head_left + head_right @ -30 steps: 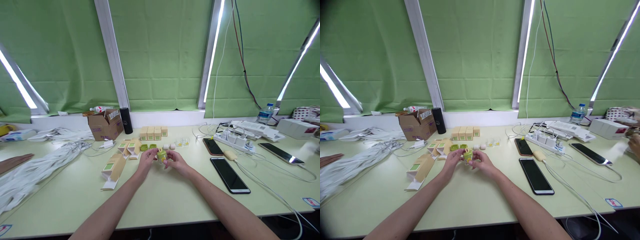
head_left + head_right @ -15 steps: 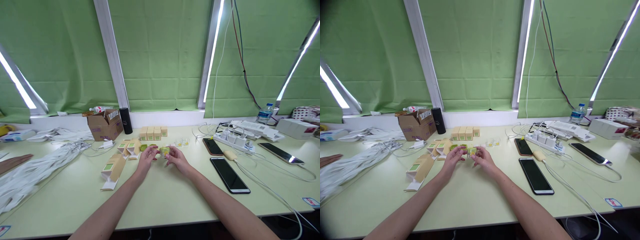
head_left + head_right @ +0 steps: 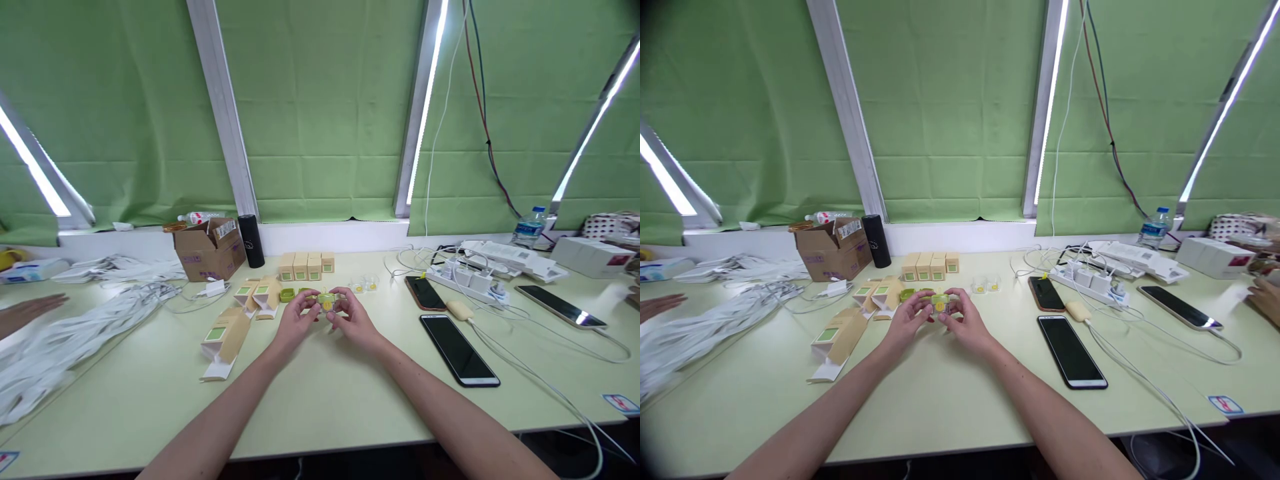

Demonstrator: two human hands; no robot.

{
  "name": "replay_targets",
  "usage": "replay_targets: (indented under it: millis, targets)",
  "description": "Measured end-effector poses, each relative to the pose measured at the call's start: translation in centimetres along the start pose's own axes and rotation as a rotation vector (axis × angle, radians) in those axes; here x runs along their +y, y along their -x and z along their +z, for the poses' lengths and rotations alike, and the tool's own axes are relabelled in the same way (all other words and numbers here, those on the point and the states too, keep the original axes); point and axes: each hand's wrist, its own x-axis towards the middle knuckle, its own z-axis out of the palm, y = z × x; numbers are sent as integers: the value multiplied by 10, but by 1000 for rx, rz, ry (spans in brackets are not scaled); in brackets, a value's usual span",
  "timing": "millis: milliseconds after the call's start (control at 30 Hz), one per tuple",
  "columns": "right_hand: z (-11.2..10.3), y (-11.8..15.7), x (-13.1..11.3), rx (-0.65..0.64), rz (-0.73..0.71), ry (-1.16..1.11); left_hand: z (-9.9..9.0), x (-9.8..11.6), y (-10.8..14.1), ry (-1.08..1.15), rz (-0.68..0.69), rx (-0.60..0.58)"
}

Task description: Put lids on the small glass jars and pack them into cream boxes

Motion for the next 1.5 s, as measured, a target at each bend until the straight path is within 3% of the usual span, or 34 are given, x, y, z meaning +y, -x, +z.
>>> replay_targets:
  millis: [200,567,667,867,1033,1233,1500]
  targets:
    - [-2,-2,2,-10,-27,29,-1,-2,0,54,3,-9]
    - [6,2,-1,32,-62,65,3,-2,4,-25,75,74]
    - [4,-1,-1,59,-55,-92,3,1,7,-11,101,63]
    - [-14,-8,0,10,87,-673,0,4,6,49,111,83]
    - [-23,-9,-3,8,144,-817,-1,-2,3,20,63,114]
    - [-17,-8,-3,69,84,-625,-1,-6,1,-80,-1,121]
    - [-11,-10,13,198,50,40,-1,-7,2,-219,18,146]
